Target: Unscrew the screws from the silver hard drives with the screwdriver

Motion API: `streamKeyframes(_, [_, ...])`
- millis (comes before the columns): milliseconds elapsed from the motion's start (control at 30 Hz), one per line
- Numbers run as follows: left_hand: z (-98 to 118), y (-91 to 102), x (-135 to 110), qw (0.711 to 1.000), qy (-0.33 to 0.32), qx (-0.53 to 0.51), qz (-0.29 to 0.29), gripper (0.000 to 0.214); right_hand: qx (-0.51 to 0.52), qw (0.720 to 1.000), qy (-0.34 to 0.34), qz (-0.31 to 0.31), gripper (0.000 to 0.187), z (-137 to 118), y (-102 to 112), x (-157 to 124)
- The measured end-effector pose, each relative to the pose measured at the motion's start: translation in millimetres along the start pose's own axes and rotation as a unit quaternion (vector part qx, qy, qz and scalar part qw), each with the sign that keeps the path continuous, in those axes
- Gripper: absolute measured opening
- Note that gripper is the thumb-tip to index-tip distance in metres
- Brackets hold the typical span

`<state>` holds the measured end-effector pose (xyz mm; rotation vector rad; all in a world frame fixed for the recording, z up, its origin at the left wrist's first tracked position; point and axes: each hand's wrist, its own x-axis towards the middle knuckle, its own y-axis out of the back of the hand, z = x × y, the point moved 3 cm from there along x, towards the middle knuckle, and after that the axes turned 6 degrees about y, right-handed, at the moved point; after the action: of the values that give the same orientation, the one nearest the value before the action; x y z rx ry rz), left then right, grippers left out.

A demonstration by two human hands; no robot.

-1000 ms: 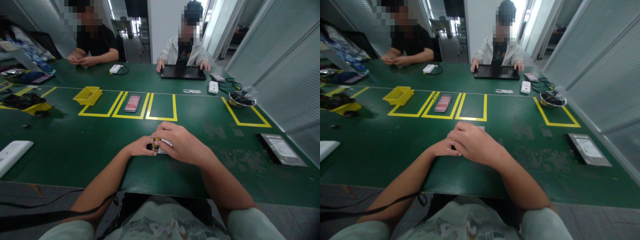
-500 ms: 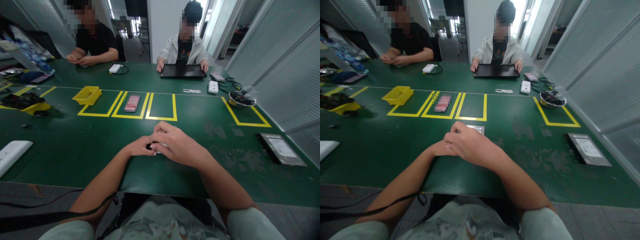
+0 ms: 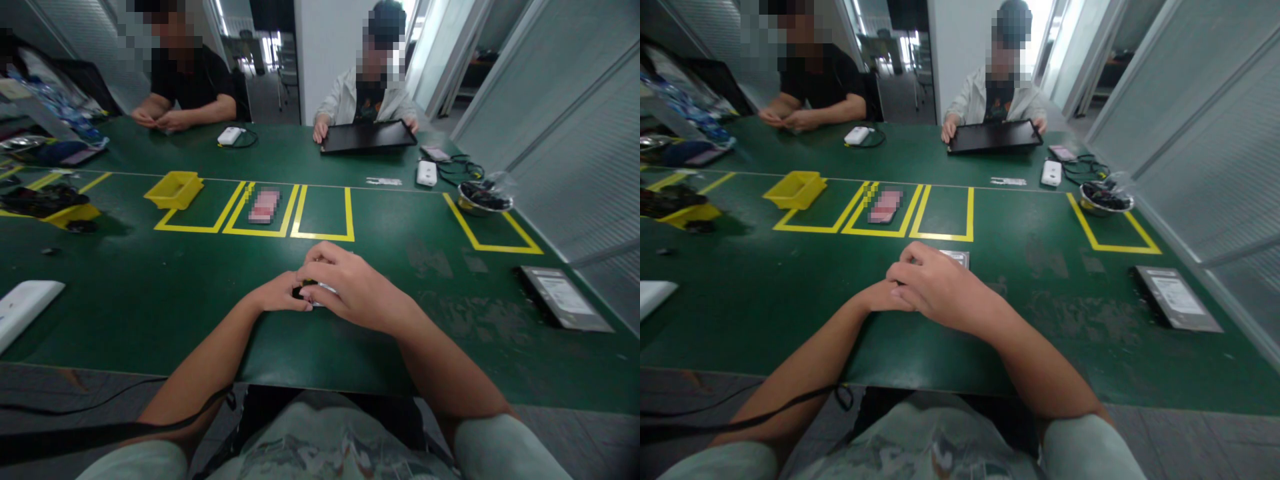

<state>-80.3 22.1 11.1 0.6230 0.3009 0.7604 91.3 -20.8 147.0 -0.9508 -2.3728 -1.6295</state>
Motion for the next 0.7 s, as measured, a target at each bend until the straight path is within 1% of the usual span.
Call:
streamKeyframes(133, [-2.5, -0.8, 0.9, 1.0, -0.002, -0.001, -0.016, 0.018, -0.013, 1.0, -0.012, -0.003, 0.021, 0.1, -0.6, 1.3])
streamKeyframes(300, [-7.0, -1.0, 2.2, 1.0, 0.005, 0.001, -0.014, 0.018, -0.003, 1.0, 0.004, -0.014, 0.02, -0.8, 0.5, 2.2])
streamKeyframes(433, [-5.9, -0.7, 2.4, 1.0, 0.007, -0.01, -0.016, 0.018, 0.011, 1.0, 0.006, -0.004, 0.018, -0.9, 1.0, 1.4])
streamKeyframes(567, [-2.1, -0.2, 2.2, 1.0, 0.004, -0.003, -0.012, 0.017, 0.008, 1.0, 0.009, 0.022, 0.017, -1.9, 1.4, 1.2])
streamKeyframes(700, [-0.9, -0.4, 1.5, 1.0, 0.013, -0.007, -0.013, 0.016, 0.001, 1.0, 0.0, 0.019, 0.02, -1.6, 0.9, 1.3])
